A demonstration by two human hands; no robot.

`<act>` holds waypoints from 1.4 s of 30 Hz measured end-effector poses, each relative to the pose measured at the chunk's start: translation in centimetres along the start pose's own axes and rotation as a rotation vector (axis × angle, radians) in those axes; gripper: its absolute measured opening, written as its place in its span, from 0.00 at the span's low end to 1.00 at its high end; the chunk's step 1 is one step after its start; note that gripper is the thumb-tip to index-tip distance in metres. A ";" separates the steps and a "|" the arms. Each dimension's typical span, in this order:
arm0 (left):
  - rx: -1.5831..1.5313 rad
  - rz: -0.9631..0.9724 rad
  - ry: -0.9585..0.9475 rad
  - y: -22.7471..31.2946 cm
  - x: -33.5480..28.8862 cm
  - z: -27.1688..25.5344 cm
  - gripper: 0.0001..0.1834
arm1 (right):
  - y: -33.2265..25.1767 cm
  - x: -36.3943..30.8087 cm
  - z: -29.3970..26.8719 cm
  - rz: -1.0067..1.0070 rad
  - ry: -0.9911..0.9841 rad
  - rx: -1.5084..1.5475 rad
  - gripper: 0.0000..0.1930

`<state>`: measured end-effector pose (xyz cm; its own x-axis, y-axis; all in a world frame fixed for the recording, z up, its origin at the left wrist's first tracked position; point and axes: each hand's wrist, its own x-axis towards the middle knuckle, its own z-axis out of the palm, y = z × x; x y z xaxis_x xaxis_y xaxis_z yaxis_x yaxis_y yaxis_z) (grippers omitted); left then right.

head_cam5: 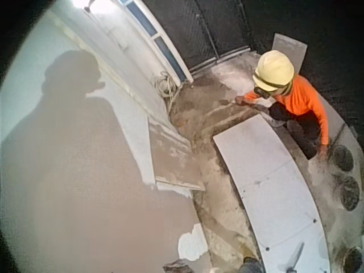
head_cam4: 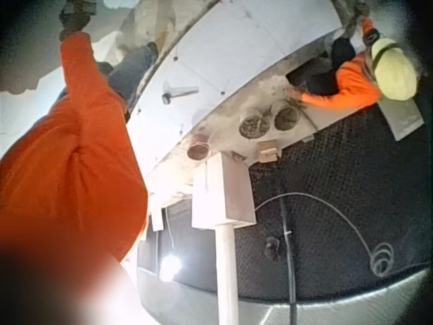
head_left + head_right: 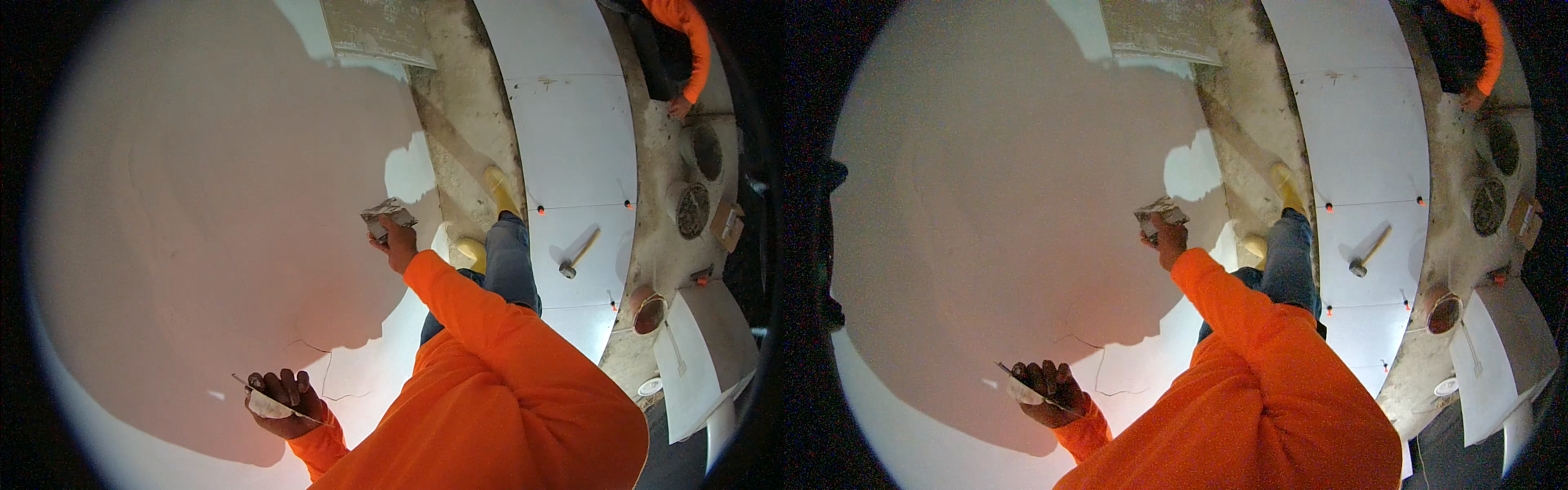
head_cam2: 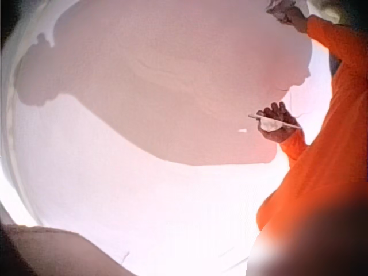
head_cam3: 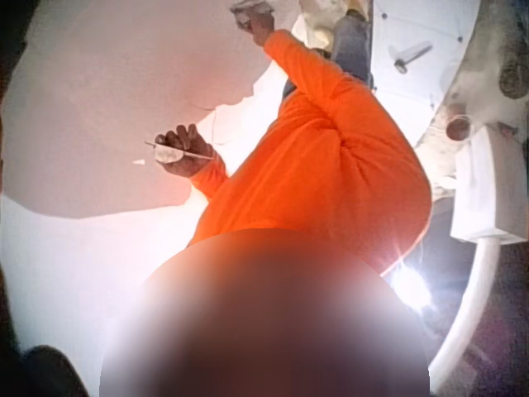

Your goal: The person applies joint compound to a crack in a white wall using a putty knife and a hawk. They repeatedly load compound onto the knife and smooth it into the crack, working along its length.

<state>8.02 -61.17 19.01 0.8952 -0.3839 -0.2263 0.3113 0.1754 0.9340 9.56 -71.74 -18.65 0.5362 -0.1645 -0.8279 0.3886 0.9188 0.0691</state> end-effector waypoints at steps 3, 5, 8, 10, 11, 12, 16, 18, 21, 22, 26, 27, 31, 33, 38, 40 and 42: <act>-0.033 -0.008 -0.003 -0.3 0.4 0.5 0.18 | 1.2 -0.2 1.5 -0.033 0.084 0.044 0.10; -0.064 0.007 -0.043 -0.4 0.4 0.8 0.18 | 1.4 -0.2 2.1 -0.099 0.111 0.112 0.10; 0.011 -0.006 0.042 -0.4 0.4 0.9 0.18 | 1.4 0.0 2.7 -0.062 0.095 0.048 0.10; 0.002 -0.007 0.049 -0.3 0.5 0.9 0.18 | 1.3 0.2 2.8 -0.079 0.105 0.046 0.10; -0.035 -0.007 0.049 -0.2 0.5 0.8 0.18 | 1.2 0.3 2.8 -0.073 0.111 0.044 0.10; -0.001 -0.010 0.045 -0.1 0.6 0.8 0.18 | 1.0 0.5 2.8 -0.092 0.130 0.040 0.10; 0.014 -0.003 0.031 0.1 0.8 0.5 0.17 | 0.1 1.4 2.4 -0.052 0.121 0.004 0.11; 0.028 -0.008 0.022 0.1 0.9 0.5 0.17 | -0.1 1.6 2.3 -0.032 0.112 -0.014 0.11; 0.030 -0.016 -0.007 0.1 1.1 0.8 0.17 | -0.3 1.7 2.3 -0.044 0.103 -0.049 0.11; 0.020 -0.022 -0.012 0.2 1.2 1.0 0.17 | -0.3 1.6 2.3 -0.049 0.107 -0.077 0.10; -0.025 -0.058 -0.079 0.1 1.8 2.0 0.17 | -0.2 1.5 2.3 -0.089 0.102 -0.092 0.10; -0.010 -0.056 -0.031 0.1 1.9 2.3 0.17 | -0.2 1.6 2.3 -0.080 0.109 -0.054 0.09; -0.028 -0.059 -0.005 0.0 2.2 2.9 0.17 | -0.2 2.1 2.3 -0.098 0.087 0.021 0.08; -0.014 -0.054 -0.028 0.1 2.4 2.9 0.17 | -0.2 2.3 2.4 -0.079 0.095 0.029 0.07; -0.034 -0.053 -0.084 0.3 2.8 3.3 0.18 | -0.4 1.7 3.2 0.026 0.153 0.203 0.07; -0.020 -0.053 -0.094 0.3 2.8 3.5 0.12 | -0.6 1.1 3.7 -0.002 0.126 0.142 0.06; -0.015 -0.062 -0.121 0.4 3.1 3.8 0.11 | -0.8 0.3 4.1 -0.008 0.127 0.087 0.06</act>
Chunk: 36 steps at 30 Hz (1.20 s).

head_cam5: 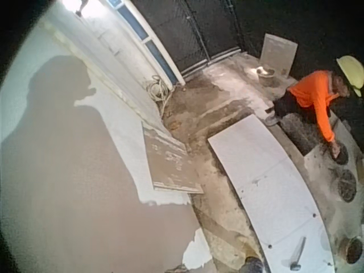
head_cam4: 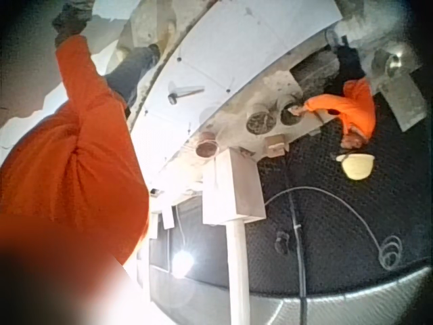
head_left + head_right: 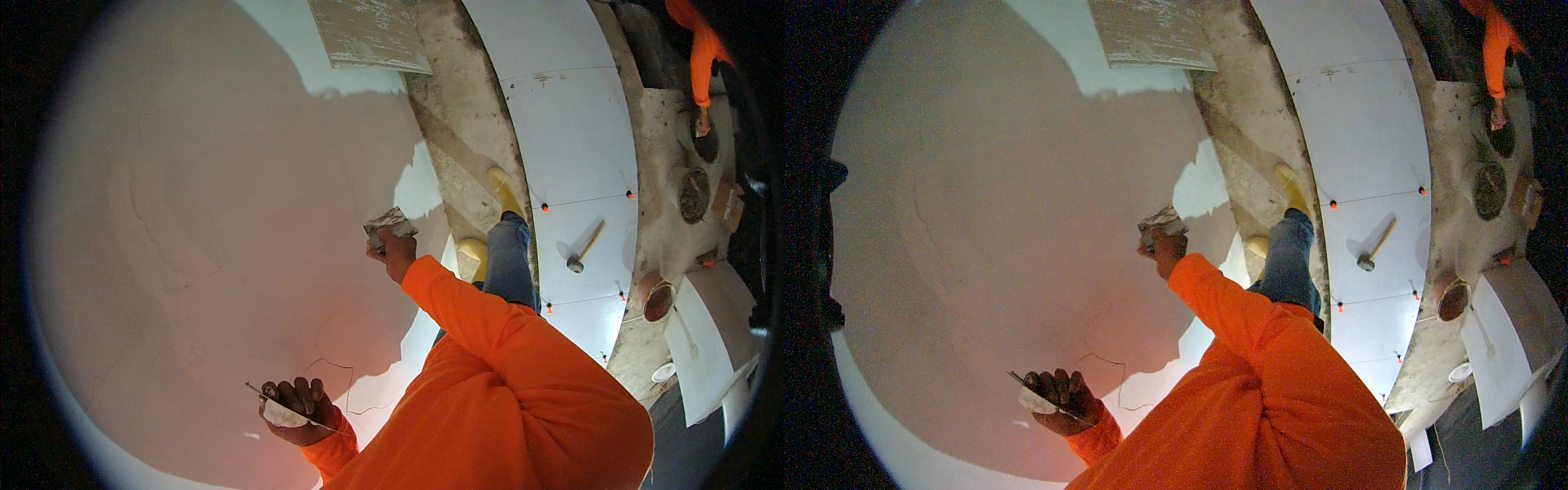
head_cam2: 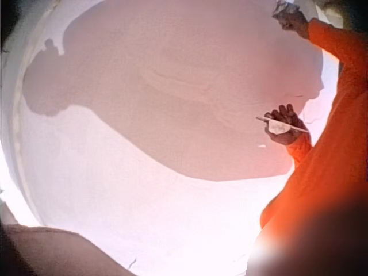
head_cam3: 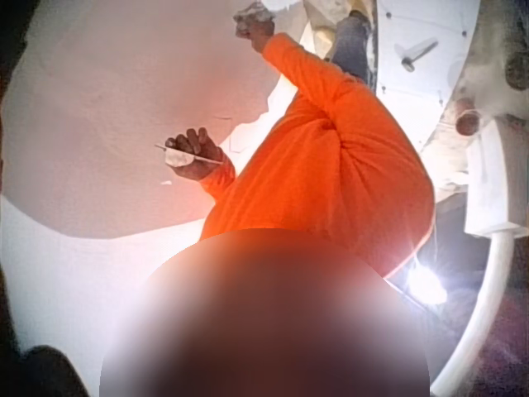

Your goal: The person applies joint compound to a crack in a white wall using a putty knife and a hawk. They repeatedly load compound onto the knife and smooth it into the crack, working along its length.

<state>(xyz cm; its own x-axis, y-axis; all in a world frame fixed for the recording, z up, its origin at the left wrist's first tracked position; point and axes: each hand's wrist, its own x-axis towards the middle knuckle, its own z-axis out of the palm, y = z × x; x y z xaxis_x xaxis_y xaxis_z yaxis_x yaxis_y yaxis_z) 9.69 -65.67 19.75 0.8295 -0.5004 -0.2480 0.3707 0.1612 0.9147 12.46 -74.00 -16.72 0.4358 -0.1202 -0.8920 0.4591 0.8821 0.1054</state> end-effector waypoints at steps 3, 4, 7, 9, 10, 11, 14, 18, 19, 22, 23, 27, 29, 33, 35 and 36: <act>0.014 -0.007 -0.022 0.1 0.5 0.3 0.12 | -0.3 -1.1 0.4 0.005 0.008 -0.038 0.06; 0.011 -0.008 -0.009 0.1 0.6 0.3 0.14 | -0.4 -1.4 0.5 -0.002 -0.008 -0.030 0.06; 0.012 0.004 0.032 0.1 0.7 0.6 0.17 | -0.8 -2.0 0.9 0.009 -0.051 -0.005 0.07; 0.020 0.015 0.047 0.2 0.7 0.8 0.17 | -1.0 -2.3 1.2 0.028 -0.041 -0.011 0.08; 0.027 0.018 0.049 0.2 0.8 0.9 0.17 | -1.1 -2.5 1.4 0.038 -0.018 -0.023 0.08; 0.003 0.026 0.052 0.2 0.9 0.9 0.17 | -1.2 -2.6 1.6 0.055 -0.010 -0.036 0.08; 0.029 0.034 0.012 0.4 1.2 0.8 0.18 | -1.2 -3.2 2.2 0.087 0.005 0.032 0.08; 0.071 0.043 0.008 0.7 1.1 0.1 0.14 | -1.1 -4.3 2.8 0.097 -0.012 0.089 0.08; 0.065 0.038 -0.031 0.7 1.0 0.0 0.11 | -1.2 -4.6 3.0 0.087 -0.020 0.074 0.07; 0.080 0.061 0.067 0.7 0.8 -0.3 0.14 | -1.5 -5.3 3.3 0.079 -0.001 -0.009 0.07; 0.106 0.077 0.081 0.7 0.8 -0.4 0.17 | -1.5 -5.5 3.4 0.084 0.003 -0.043 0.07; 0.116 0.079 0.062 0.6 1.0 -0.5 0.16 | -1.7 -5.9 3.5 0.043 -0.029 -0.065 0.08; 0.120 0.097 0.068 0.7 1.1 -0.6 0.16 | -1.6 -5.9 3.5 0.031 -0.016 -0.069 0.08; 0.131 0.051 0.074 1.1 1.2 -0.8 0.13 | -1.3 -5.9 3.5 0.030 0.009 -0.028 0.07; 0.192 0.053 0.116 1.2 1.2 -0.8 0.09 | -1.3 -6.1 3.5 0.034 0.019 -0.034 0.07; 0.189 0.054 0.103 1.3 1.2 -0.8 0.08 | -1.2 -6.2 3.5 0.045 -0.004 -0.039 0.07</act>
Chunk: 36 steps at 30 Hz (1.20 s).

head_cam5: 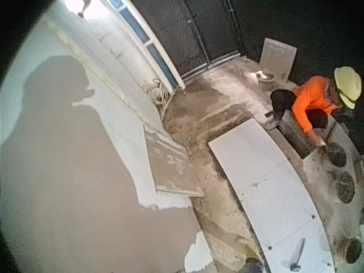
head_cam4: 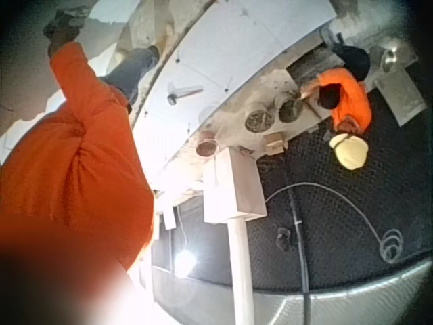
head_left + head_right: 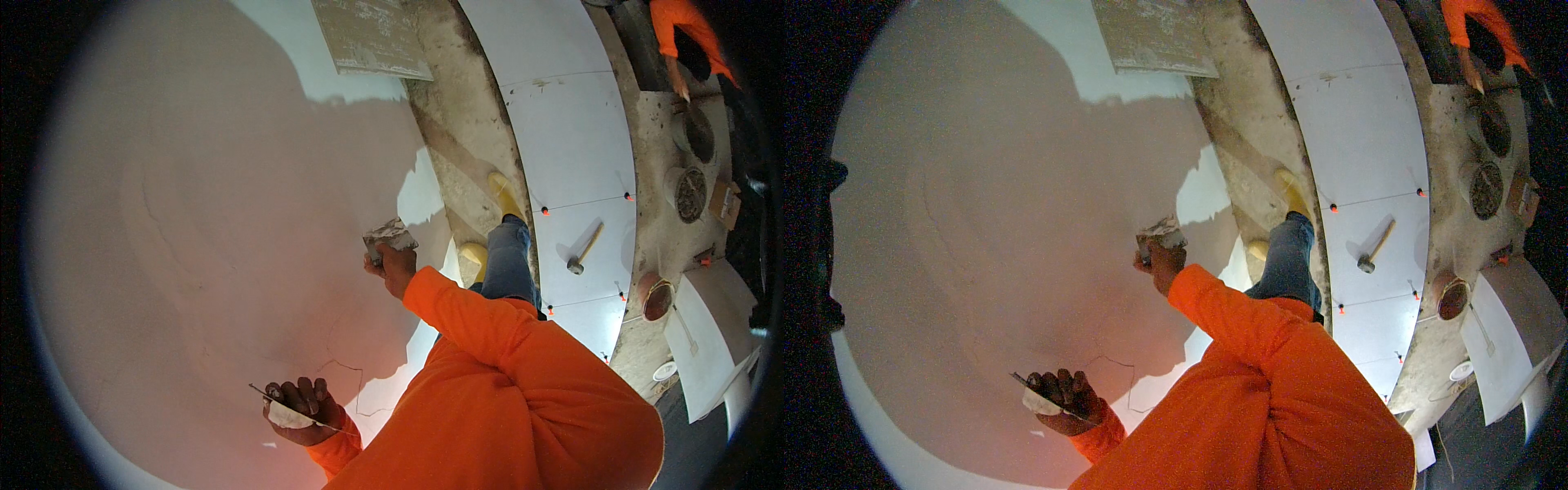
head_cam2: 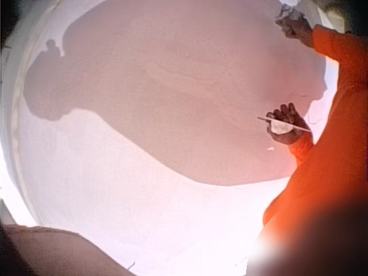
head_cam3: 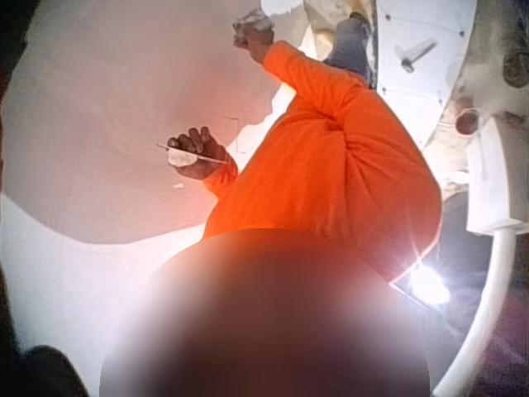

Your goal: The person applies joint compound to a crack in a white wall using a putty knife and a hawk. They repeatedly load compound onto the knife and smooth it into the crack, working along its length.

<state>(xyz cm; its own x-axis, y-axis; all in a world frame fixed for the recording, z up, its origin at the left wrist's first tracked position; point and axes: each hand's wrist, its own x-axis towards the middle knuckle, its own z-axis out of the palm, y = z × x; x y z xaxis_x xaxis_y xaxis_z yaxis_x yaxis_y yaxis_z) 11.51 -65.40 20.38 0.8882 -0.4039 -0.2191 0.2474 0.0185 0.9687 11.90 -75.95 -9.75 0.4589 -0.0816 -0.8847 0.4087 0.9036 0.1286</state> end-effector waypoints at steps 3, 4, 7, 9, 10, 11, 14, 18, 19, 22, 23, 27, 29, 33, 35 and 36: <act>-0.087 0.003 -0.093 0.0 0.2 0.1 0.09 | 0.1 -0.4 0.1 0.012 0.010 -0.030 0.06; -0.026 -0.003 -0.033 0.0 0.2 0.1 0.10 | 0.1 -0.5 0.1 0.011 0.007 -0.024 0.06; -0.099 -0.015 -0.107 0.1 0.4 0.3 0.11 | 0.5 -0.5 0.2 0.031 0.029 -0.024 0.06; -0.162 -0.018 -0.191 0.2 0.4 0.4 0.11 | 0.8 -0.3 0.2 0.073 0.045 -0.008 0.08; -0.159 -0.018 -0.208 0.3 0.4 0.5 0.12 | 1.0 -0.2 0.2 0.102 0.048 0.010 0.10; -0.156 -0.017 -0.226 0.3 0.4 0.6 0.12 | 1.1 -0.1 0.2 0.129 0.082 0.009 0.12; -0.182 -0.024 -0.156 0.5 0.1 0.9 0.12 | 1.4 -0.4 0.3 0.108 0.036 0.052 0.11; -0.162 -0.019 -0.138 0.6 0.2 1.1 0.11 | 1.0 -1.5 0.8 0.156 0.019 0.111 0.09; -0.148 -0.016 -0.140 0.7 0.2 1.1 0.10 | 0.9 -1.9 0.9 0.163 0.029 0.111 0.09; -0.107 0.003 -0.092 0.7 0.1 1.1 0.10 | 0.7 -2.6 1.2 0.108 0.001 0.052 0.09; -0.099 0.016 -0.125 0.7 0.0 1.1 0.10 | 0.8 -2.8 1.3 0.075 -0.029 0.027 0.09; -0.141 0.024 -0.006 0.5 -0.4 1.0 0.09 | 1.1 -2.6 1.2 0.087 -0.037 0.052 0.08; -0.139 0.044 0.014 0.5 -0.6 1.0 0.09 | 1.3 -2.6 1.3 0.093 -0.031 0.033 0.09; -0.070 0.053 0.050 0.6 -0.6 0.8 0.17 | 1.4 -2.9 1.5 0.133 -0.045 0.073 0.09; -0.084 0.047 0.019 0.8 -0.7 0.7 0.17 | 1.2 -3.5 1.7 0.109 -0.060 0.095 0.08; -0.085 0.045 0.007 0.8 -0.6 0.7 0.17 | 1.1 -3.7 1.8 0.134 -0.046 0.113 0.08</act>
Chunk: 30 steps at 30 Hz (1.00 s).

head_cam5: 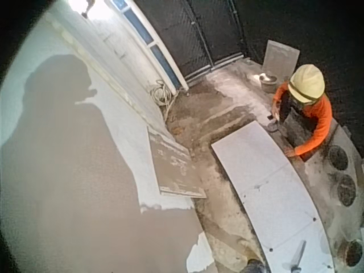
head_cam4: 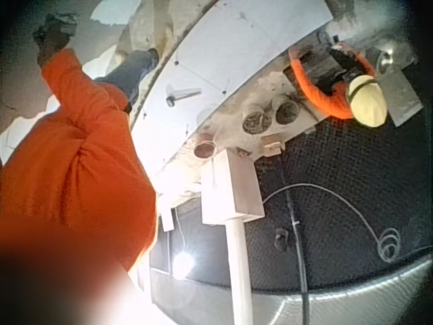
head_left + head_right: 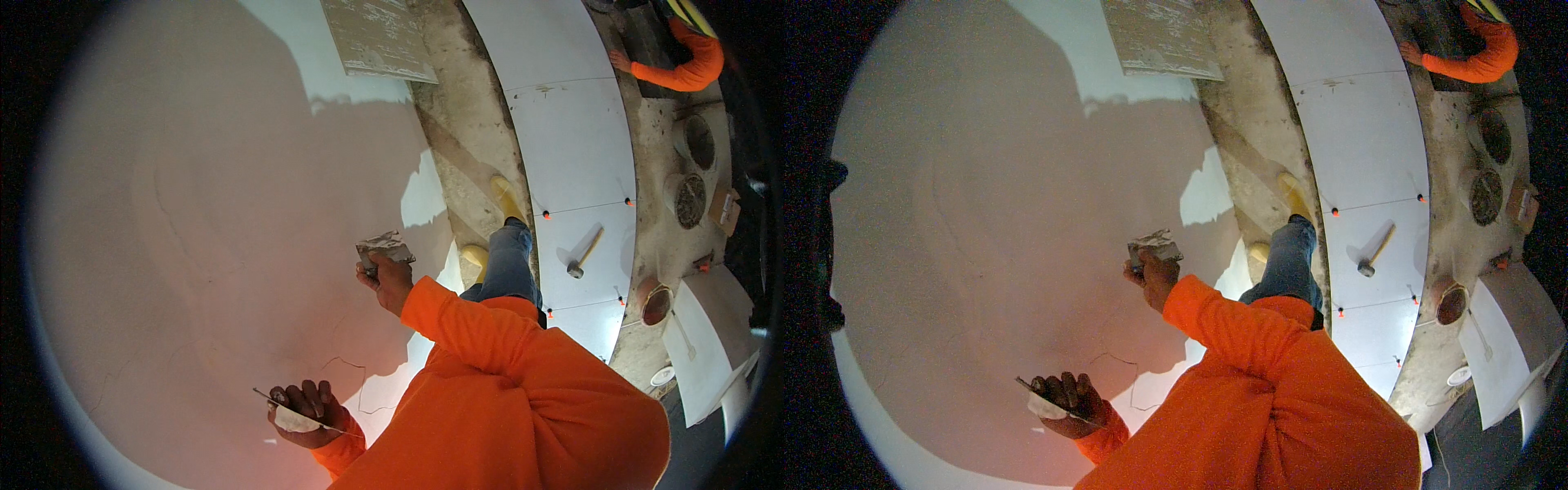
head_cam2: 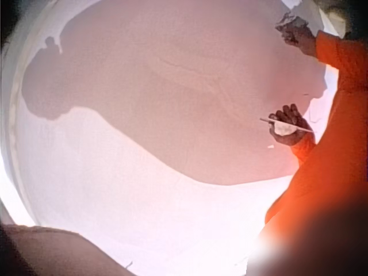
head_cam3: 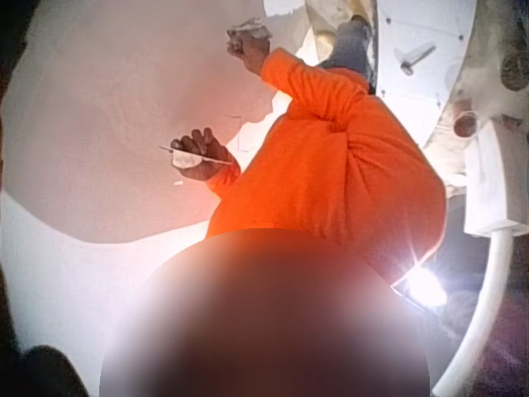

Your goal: The person applies joint compound to a crack in a white wall using a putty knife and a hawk. They repeatedly load compound onto the knife and smooth it into the crack, working along its length.

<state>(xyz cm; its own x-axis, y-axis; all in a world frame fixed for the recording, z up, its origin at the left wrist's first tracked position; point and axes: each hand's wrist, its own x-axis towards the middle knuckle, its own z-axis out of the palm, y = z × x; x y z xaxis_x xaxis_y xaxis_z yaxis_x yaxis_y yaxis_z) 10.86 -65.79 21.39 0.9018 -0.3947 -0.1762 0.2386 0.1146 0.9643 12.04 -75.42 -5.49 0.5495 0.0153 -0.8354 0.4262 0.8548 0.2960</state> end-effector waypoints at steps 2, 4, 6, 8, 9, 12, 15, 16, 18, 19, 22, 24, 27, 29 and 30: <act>-0.019 0.004 -0.029 0.1 0.0 0.0 0.17 | -0.1 -0.6 0.3 0.058 0.011 0.041 0.09; -0.027 0.000 -0.031 0.0 -0.1 0.1 0.17 | -0.2 -1.2 0.7 0.057 0.016 0.056 0.10; -0.039 0.010 0.010 -0.1 -0.2 0.3 0.17 | -0.1 -1.8 1.2 0.061 0.008 0.104 0.10; -0.038 0.023 0.099 -0.2 -0.3 0.4 0.17 | 0.1 -2.3 1.5 0.060 0.007 0.185 0.10; -0.027 0.019 0.074 -0.2 -0.3 0.5 0.17 | 0.2 -2.5 1.6 0.067 0.026 0.148 0.10; -0.023 0.007 0.032 -0.1 -0.2 0.6 0.17 | 0.2 -2.7 1.7 0.071 0.030 0.057 0.10; -0.065 0.009 0.030 0.0 -0.1 0.8 0.16 | 0.4 -2.7 1.8 0.044 -0.036 0.028 0.10; -0.073 0.007 0.025 0.0 0.0 0.9 0.16 | 0.5 -2.7 1.9 0.040 -0.016 0.028 0.09; -0.075 -0.007 0.003 0.0 0.1 1.2 0.16 | 0.7 -2.9 2.2 -0.001 -0.007 0.020 0.09; -0.065 -0.018 -0.011 0.0 0.1 1.4 0.16 | 0.8 -3.1 2.2 -0.032 -0.018 0.011 0.09; -0.100 -0.036 0.040 0.0 0.0 1.5 0.16 | 0.6 -3.4 1.9 -0.086 -0.055 -0.097 0.09; -0.052 -0.041 0.087 0.2 -0.1 1.3 0.16 | 0.1 -3.2 1.1 -0.079 -0.062 -0.130 0.09; 0.050 -0.012 0.023 0.8 0.0 0.7 0.16 | -0.9 -1.8 -0.3 -0.073 -0.048 -0.068 0.10; -0.068 0.006 -0.110 0.9 -0.2 0.5 0.15 | -0.8 -0.9 -1.1 -0.081 0.041 0.004 0.10; 0.003 0.015 -0.141 0.9 -0.2 0.4 0.15 | -0.7 -0.5 -1.5 -0.102 -0.008 -0.006 0.10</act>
<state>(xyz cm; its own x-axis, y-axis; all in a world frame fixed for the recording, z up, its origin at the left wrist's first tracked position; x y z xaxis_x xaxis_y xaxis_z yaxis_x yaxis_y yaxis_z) 10.72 -65.98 22.40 0.8456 -0.5171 -0.1327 0.2245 0.1188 0.9672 10.43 -75.24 -5.93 0.5092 -0.0763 -0.8573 0.4759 0.8549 0.2066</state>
